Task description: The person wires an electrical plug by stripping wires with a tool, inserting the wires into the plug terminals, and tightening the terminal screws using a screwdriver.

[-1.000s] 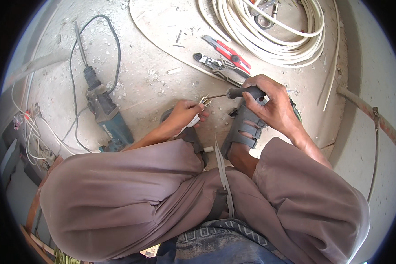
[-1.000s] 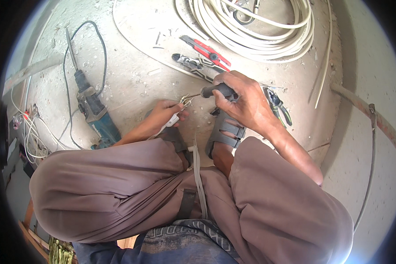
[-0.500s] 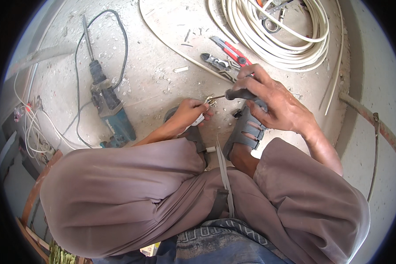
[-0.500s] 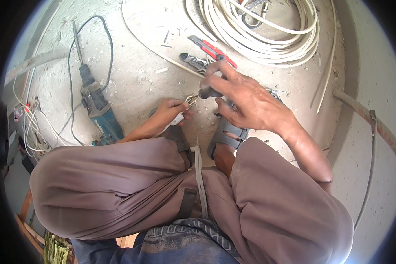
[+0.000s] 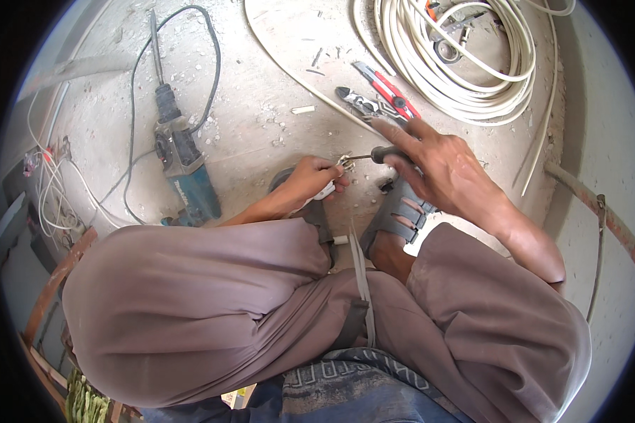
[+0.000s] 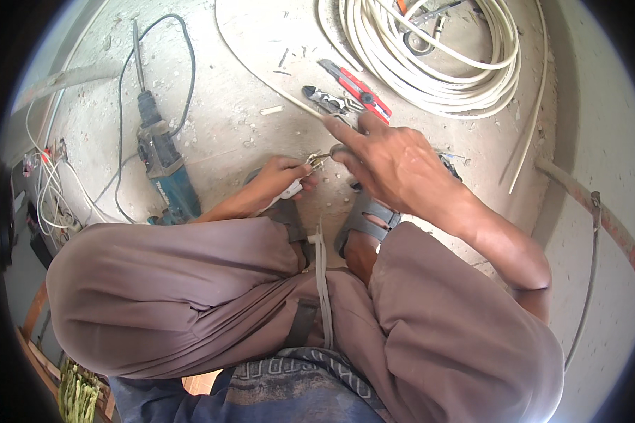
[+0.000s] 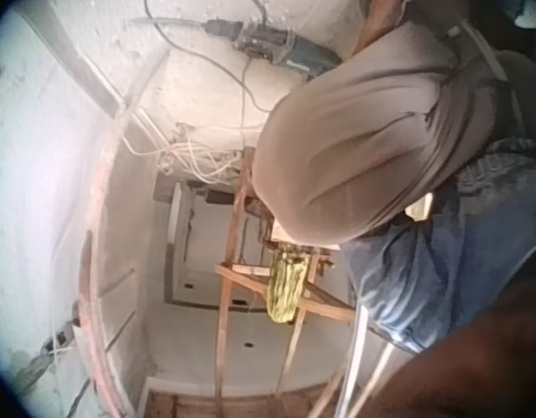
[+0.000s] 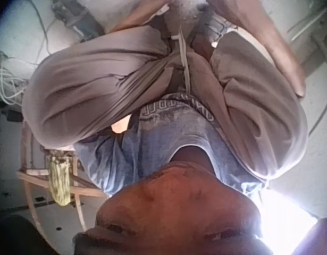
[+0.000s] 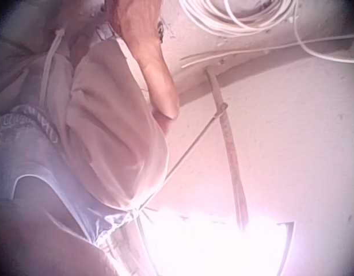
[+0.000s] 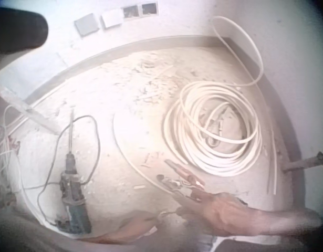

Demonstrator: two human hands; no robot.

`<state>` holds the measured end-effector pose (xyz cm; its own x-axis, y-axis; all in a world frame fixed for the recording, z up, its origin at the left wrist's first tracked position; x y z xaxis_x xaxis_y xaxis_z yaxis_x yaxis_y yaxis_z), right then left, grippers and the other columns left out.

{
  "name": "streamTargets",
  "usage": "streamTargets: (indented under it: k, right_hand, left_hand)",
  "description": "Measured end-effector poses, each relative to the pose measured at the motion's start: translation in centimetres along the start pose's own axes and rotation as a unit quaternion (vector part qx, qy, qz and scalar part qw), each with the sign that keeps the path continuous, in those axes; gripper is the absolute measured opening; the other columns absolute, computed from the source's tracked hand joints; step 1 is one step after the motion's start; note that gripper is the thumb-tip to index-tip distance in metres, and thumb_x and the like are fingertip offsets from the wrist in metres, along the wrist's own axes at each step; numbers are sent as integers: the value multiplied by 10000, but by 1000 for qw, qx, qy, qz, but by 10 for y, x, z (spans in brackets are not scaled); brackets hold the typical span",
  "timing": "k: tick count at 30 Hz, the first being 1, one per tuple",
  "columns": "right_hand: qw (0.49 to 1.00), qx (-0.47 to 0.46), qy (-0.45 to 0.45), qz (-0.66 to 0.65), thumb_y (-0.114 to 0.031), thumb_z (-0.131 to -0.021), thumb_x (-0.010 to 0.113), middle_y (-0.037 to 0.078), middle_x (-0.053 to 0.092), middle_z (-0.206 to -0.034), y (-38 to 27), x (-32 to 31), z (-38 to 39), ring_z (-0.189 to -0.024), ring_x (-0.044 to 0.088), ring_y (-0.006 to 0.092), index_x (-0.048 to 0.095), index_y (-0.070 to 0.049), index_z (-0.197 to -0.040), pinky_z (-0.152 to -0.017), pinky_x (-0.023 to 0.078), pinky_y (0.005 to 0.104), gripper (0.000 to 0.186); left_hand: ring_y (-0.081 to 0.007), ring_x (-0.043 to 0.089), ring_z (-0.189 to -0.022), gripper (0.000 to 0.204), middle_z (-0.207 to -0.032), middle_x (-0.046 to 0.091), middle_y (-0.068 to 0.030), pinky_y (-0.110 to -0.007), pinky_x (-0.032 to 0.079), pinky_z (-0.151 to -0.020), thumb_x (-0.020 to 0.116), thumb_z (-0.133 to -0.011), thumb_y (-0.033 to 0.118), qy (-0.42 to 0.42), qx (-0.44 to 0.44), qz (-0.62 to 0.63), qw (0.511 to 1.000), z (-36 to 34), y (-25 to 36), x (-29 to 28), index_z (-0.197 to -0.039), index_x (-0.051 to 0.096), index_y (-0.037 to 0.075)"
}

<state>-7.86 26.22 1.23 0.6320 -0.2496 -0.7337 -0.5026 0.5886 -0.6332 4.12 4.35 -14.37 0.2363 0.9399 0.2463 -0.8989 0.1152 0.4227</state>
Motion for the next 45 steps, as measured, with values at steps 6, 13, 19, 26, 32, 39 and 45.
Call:
streamTargets:
  k: [6,13,19,26,32,39,45]
  right_hand:
    - [999,-12,-30,43,-168,-893,679,176,602,-916,-4,1,-3,-718,659,354,534,-130,-1399,-622,534,460,528]
    - [997,-20,-44,57,-126,-912,661,164,592,-962,-5,2,-2,-709,657,347,522,-124,-1410,-619,536,454,517]
    - [999,-48,5,13,-88,-896,656,155,588,-1010,-13,1,-1,-676,659,336,555,-118,-1379,-605,537,449,495]
    - [994,-79,74,-4,-35,-830,661,155,595,-968,-19,-1,-3,-627,657,325,586,-109,-1336,-562,531,438,517]
    - [991,57,-92,75,1,-824,644,167,551,-1038,-20,-3,3,-816,672,334,609,-71,-1241,-694,561,456,425]
    - [994,-83,-65,27,25,-762,650,179,523,-1029,-12,-6,0,-859,651,345,618,-30,-1170,-741,560,456,413]
    - [974,-151,-114,127,-32,-824,619,139,558,-961,-11,-8,-6,-799,656,291,644,-35,-1133,-675,543,416,310]
  left_hand:
    - [-159,680,-882,342,-1010,733,-101,-305,556,-666,608,-1008,298,11,-10,13,1000,-1,-3,0,-1117,692,-14]
    - [-174,690,-895,341,-1010,731,-116,-303,563,-668,612,-1006,286,6,10,7,1000,-1,-2,2,-1123,687,-26]
    - [-175,690,-896,353,-1008,730,-121,-305,567,-667,608,-1008,290,13,10,10,1000,-3,-5,3,-1127,682,-35]
    - [-163,682,-881,337,-1000,730,-110,-307,563,-667,604,-1003,278,13,21,11,1000,-2,-7,1,-1096,696,-32]
    - [-154,684,-866,316,-967,734,-100,-302,561,-659,609,-996,264,15,26,3,1000,-4,-3,5,-1055,711,-29]
    - [-154,687,-838,338,-946,733,-106,-292,561,-636,610,-992,273,25,41,-15,999,-4,-6,5,-1041,709,-46]
    - [-145,666,-782,328,-917,724,-112,-276,545,-597,610,-978,250,47,57,-33,997,2,-3,6,-1009,703,-63]
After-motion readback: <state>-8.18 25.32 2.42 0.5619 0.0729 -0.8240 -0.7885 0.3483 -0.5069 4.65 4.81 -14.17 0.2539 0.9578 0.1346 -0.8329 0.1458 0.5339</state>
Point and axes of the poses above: each hand's wrist, its own z-axis away from the middle knuckle, its own x-axis out of the palm, y = z × x, the point moved 2 cm from there along -z, towards the middle knuckle
